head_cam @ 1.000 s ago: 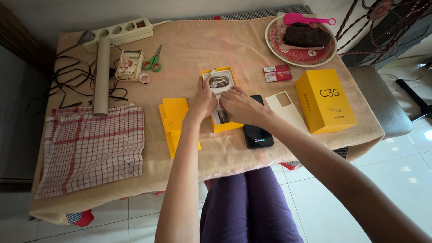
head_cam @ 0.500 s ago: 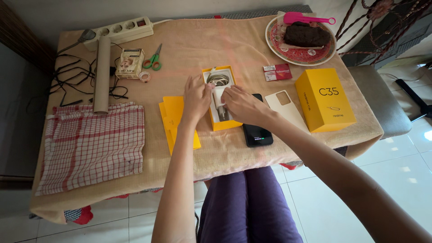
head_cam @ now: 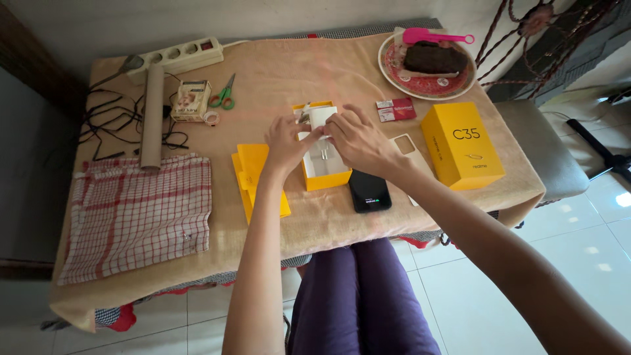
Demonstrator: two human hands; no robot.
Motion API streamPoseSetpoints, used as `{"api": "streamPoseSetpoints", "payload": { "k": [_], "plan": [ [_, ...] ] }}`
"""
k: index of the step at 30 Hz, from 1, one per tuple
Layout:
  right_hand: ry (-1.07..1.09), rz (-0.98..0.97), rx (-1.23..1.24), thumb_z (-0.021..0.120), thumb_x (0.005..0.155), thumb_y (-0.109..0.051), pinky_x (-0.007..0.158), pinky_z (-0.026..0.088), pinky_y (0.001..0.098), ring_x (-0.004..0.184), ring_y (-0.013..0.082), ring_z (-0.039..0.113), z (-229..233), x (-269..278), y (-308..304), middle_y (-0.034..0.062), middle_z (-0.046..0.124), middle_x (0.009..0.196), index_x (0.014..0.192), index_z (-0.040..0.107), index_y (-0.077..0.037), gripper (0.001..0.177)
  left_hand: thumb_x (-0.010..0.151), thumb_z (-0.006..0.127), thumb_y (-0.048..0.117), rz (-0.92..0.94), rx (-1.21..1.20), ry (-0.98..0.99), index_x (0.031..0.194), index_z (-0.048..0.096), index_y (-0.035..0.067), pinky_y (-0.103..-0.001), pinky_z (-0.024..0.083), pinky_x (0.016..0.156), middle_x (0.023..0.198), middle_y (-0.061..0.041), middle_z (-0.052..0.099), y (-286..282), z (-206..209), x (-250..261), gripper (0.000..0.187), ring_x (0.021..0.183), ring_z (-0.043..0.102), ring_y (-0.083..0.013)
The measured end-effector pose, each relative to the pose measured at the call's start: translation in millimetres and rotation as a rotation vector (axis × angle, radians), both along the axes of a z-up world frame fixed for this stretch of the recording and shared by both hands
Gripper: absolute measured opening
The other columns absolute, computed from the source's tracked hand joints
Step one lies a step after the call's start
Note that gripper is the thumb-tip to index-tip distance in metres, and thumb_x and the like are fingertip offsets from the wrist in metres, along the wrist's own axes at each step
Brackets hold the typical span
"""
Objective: The person unboxes a new Realme C35 smartphone at a table, removing the phone, charging adapter, and cable from the yellow retail box. They plug the charging cable into a power strip, connect it to the phone, power the phone on, then fold the box flaps closed and set the box aside.
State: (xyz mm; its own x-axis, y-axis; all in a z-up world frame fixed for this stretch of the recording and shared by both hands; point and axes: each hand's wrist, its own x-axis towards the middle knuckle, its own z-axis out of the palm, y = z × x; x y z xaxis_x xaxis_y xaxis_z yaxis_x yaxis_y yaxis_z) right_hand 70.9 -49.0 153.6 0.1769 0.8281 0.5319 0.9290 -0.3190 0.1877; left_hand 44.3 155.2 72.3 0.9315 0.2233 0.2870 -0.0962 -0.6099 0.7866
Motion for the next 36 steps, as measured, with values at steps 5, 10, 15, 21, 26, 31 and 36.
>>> {"api": "streamPoseSetpoints", "payload": {
  "k": [5, 10, 15, 21, 26, 31, 36],
  "plan": [
    [0.244, -0.013, 0.218, 0.075, 0.088, -0.011, 0.104, 0.041, 0.0487, 0.110, 0.0371, 0.057, 9.0, -8.8, -4.7, 0.0160, 0.061, 0.116, 0.114, 0.060, -0.002, 0.031, 0.100, 0.068, 0.032, -0.269, -0.523, -0.061, 0.127, 0.070, 0.003, -0.027, 0.053, 0.093, 0.115, -0.009, 0.078, -6.4, 18.0, -11.5, 0.040, 0.109, 0.071, -0.0173],
    [0.937, -0.028, 0.614, 0.076, 0.091, -0.014, 0.096, 0.054, 0.0383, 0.117, 0.0269, 0.063, 7.9, -4.8, -8.3, 0.0121, 0.058, 0.129, 0.138, 0.044, 0.000, 0.058, 0.100, 0.066, 0.031, -0.186, -0.522, -0.067, 0.139, 0.060, -0.001, -0.026, 0.057, 0.089, 0.123, -0.011, 0.074, -29.1, 17.0, -27.2, 0.050, 0.108, 0.074, -0.0174],
    [1.005, -0.017, 0.429, 0.074, 0.096, -0.014, 0.100, 0.055, 0.0350, 0.126, 0.0249, 0.069, 1.0, -8.7, -27.9, 0.0131, 0.071, 0.129, 0.138, 0.056, 0.000, 0.047, 0.102, 0.064, 0.026, -0.247, -0.558, -0.212, 0.147, 0.050, -0.002, -0.031, 0.056, 0.098, 0.135, -0.017, 0.065, -49.1, 9.0, -46.3, 0.055, 0.120, 0.069, -0.0230],
    [1.050, -0.049, 0.445, 0.075, 0.094, -0.012, 0.096, 0.056, 0.0319, 0.123, 0.0213, 0.069, -2.2, -26.3, -38.3, 0.0110, 0.073, 0.124, 0.136, 0.056, 0.000, 0.047, 0.105, 0.060, 0.022, -0.234, -0.504, -0.269, 0.149, 0.047, -0.003, -0.035, 0.052, 0.109, 0.140, -0.020, 0.062, -63.0, 7.3, -67.0, 0.053, 0.129, 0.064, -0.0262],
    [1.076, -0.017, 0.496, 0.073, 0.092, -0.006, 0.097, 0.057, 0.0307, 0.123, 0.0193, 0.068, -2.1, -43.7, -50.3, 0.0110, 0.073, 0.124, 0.137, 0.056, 0.000, 0.048, 0.107, 0.058, 0.021, -0.258, -0.473, -0.255, 0.151, 0.045, -0.003, -0.037, 0.049, 0.113, 0.144, -0.022, 0.061, -72.8, 11.9, -81.5, 0.052, 0.135, 0.061, -0.0272],
    [1.047, -0.047, 0.502, 0.074, 0.091, -0.006, 0.096, 0.057, 0.0307, 0.123, 0.0181, 0.069, 0.0, -52.2, -56.7, 0.0109, 0.074, 0.123, 0.133, 0.058, 0.000, 0.045, 0.107, 0.057, 0.021, -0.251, -0.406, -0.271, 0.151, 0.046, -0.002, -0.037, 0.049, 0.112, 0.143, -0.021, 0.062, -79.1, 22.3, -93.2, 0.050, 0.135, 0.060, -0.0256],
    [1.002, -0.019, 0.504, 0.074, 0.094, -0.006, 0.094, 0.059, 0.0315, 0.114, 0.0194, 0.073, 1.0, -50.0, -58.1, 0.0120, 0.073, 0.121, 0.133, 0.057, 0.000, 0.043, 0.105, 0.059, 0.026, -0.174, -0.346, -0.206, 0.147, 0.052, 0.000, -0.035, 0.054, 0.103, 0.133, -0.020, 0.069, -82.7, 35.3, -96.4, 0.050, 0.124, 0.069, -0.0232]
  ]
}}
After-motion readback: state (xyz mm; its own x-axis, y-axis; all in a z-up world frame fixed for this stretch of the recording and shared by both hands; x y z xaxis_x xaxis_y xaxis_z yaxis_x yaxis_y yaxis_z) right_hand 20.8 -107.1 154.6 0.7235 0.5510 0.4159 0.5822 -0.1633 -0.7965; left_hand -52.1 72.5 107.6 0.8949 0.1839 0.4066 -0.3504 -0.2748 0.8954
